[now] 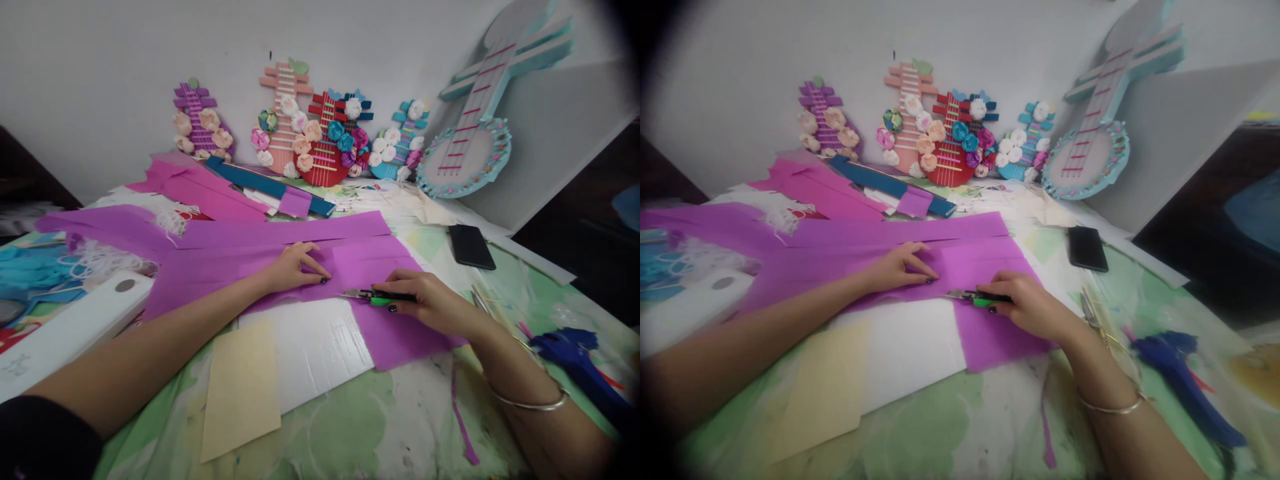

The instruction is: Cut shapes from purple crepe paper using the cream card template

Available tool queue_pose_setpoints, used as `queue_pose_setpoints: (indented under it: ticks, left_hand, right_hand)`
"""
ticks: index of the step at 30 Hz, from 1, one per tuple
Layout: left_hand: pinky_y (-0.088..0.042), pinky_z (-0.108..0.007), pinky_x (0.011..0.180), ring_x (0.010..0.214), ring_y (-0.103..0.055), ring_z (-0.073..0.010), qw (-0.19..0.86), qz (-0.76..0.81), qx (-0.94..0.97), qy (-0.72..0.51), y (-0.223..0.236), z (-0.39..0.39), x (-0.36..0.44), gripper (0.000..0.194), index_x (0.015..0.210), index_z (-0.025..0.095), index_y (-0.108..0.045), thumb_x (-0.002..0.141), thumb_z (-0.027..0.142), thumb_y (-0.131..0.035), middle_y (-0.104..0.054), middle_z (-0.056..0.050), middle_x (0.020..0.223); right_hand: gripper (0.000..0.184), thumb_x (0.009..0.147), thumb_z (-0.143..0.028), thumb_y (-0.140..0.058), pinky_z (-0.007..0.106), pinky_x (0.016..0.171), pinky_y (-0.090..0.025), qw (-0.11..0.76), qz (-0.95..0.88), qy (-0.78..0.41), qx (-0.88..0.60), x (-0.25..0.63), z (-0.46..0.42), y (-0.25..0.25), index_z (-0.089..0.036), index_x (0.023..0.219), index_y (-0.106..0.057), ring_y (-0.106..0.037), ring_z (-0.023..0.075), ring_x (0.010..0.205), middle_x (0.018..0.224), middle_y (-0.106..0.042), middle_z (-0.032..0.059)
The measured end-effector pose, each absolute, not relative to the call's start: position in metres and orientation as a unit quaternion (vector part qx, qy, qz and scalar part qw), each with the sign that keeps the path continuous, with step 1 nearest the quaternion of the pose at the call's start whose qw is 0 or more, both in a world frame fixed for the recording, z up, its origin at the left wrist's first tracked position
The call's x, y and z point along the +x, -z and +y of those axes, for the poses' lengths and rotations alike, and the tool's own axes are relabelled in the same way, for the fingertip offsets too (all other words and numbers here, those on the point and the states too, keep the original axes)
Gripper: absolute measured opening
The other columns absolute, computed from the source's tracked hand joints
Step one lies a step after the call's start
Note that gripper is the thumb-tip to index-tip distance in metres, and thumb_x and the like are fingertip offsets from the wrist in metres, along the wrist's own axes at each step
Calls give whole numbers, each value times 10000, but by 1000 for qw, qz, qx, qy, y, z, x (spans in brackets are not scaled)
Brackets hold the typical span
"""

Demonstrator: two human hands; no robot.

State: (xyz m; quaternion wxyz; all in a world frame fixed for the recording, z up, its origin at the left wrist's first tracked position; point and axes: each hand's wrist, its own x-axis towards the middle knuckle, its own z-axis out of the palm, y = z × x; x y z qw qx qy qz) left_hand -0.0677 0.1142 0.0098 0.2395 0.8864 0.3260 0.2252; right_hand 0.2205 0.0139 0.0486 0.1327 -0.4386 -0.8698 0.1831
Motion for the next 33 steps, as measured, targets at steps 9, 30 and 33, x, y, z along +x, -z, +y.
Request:
queue_pose_setpoints:
  ticks: [9,30,33]
  left_hand:
    - [-385,-469,1012,1173,-498,-270,236,334,885,-222,-8,115,-67,157,916,323,-770,775,272,-724,-595,-51,1201]
    - [-379,-456,1015,1181,-490,-271,235,333,887,-216,-8,115,-66,175,946,311,-766,797,236,-713,-575,-66,1213]
    - [-372,-454,1021,1181,-489,-267,235,330,888,-217,-8,115,-67,176,949,308,-766,801,232,-708,-574,-64,1217]
  right_hand:
    - [442,835,-127,-564,309,764,-476,146,-868,-188,-436,231,15,-49,-292,1236,-649,-611,189,849,980,-662,55]
    - [418,833,-122,-558,318,772,-477,153,-866,-173,-444,236,15,-48,-257,1214,-663,-605,194,873,998,-652,62]
    - [446,836,-120,-553,331,791,-476,155,-866,-174,-443,235,17,-46,-276,1244,-640,-601,200,897,1016,-646,59]
